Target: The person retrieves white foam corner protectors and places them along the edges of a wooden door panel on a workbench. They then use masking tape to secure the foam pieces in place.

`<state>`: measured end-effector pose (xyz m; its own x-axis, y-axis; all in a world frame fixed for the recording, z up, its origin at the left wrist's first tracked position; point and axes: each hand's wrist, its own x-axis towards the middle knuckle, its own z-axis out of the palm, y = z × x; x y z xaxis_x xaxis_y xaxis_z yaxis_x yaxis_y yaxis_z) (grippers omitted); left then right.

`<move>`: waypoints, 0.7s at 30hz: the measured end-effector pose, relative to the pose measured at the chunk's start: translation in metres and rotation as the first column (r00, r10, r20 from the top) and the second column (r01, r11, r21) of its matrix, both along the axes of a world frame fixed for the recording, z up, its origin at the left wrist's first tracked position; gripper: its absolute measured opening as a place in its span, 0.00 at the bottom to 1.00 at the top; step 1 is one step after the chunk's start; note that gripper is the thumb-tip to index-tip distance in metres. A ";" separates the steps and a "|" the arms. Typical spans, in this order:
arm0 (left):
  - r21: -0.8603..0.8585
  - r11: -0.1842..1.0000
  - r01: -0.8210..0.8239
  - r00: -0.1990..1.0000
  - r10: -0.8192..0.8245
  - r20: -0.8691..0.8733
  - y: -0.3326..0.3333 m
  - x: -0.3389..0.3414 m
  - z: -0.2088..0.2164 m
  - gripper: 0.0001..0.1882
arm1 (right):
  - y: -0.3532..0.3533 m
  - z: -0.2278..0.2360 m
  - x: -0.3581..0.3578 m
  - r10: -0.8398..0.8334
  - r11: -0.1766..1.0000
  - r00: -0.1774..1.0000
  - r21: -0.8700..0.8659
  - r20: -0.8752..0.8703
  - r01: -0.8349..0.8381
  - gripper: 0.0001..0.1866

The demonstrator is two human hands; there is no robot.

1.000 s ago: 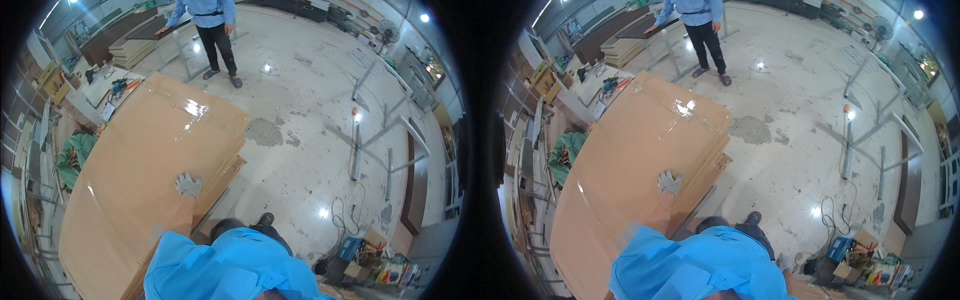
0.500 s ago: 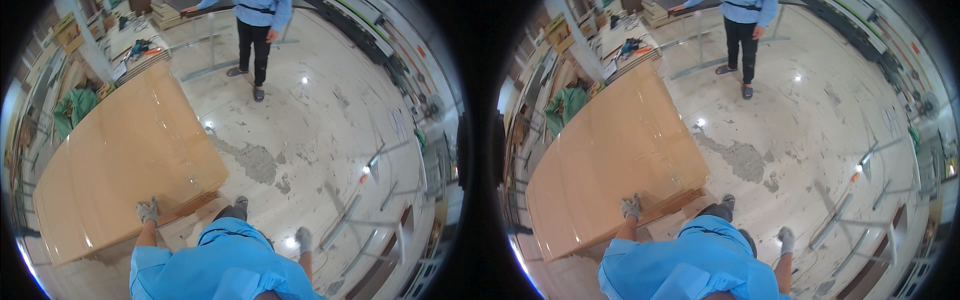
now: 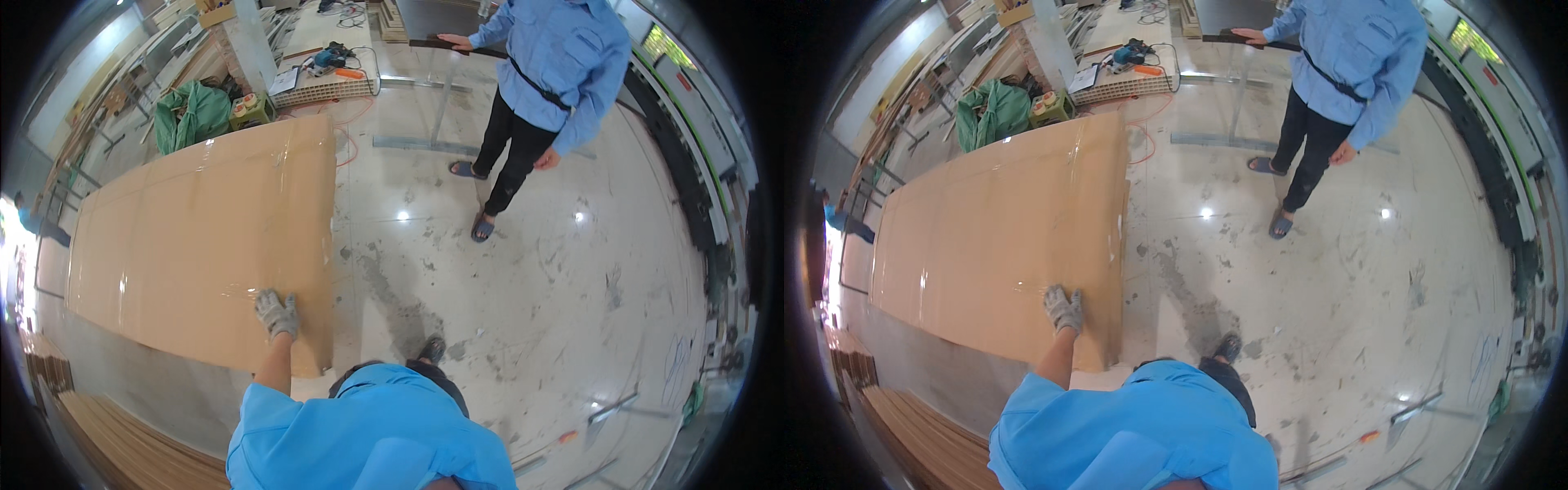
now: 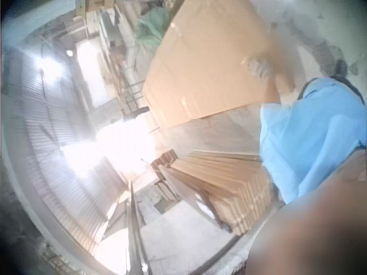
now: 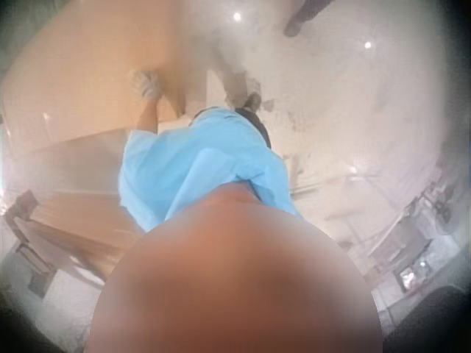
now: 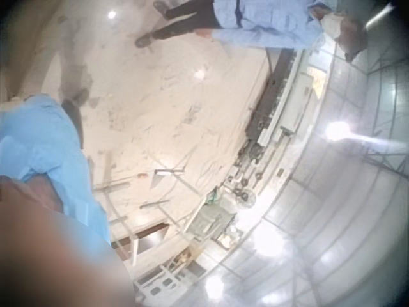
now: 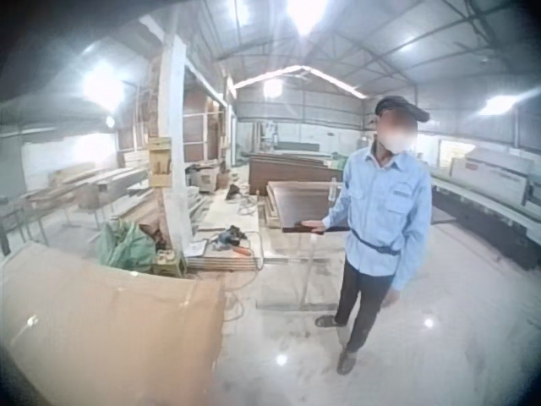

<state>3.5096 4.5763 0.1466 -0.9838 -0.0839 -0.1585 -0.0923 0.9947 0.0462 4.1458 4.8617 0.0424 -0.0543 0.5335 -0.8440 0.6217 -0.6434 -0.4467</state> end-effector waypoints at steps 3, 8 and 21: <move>-0.006 0.993 -0.118 0.989 0.118 0.088 0.019 -0.005 0.014 0.44 | 0.182 0.028 -0.038 -0.354 0.931 0.922 0.038 -0.155 0.364 0.09; -0.051 0.973 -0.227 0.964 0.231 0.132 0.027 -0.012 0.017 0.42 | 0.429 0.081 -0.246 0.191 0.923 0.973 0.362 -0.132 -0.132 0.13; -0.151 0.724 -0.673 0.670 0.683 0.291 0.074 -0.141 0.050 0.33 | 0.441 0.022 -0.623 0.733 0.666 0.657 -0.013 -0.179 -0.746 0.20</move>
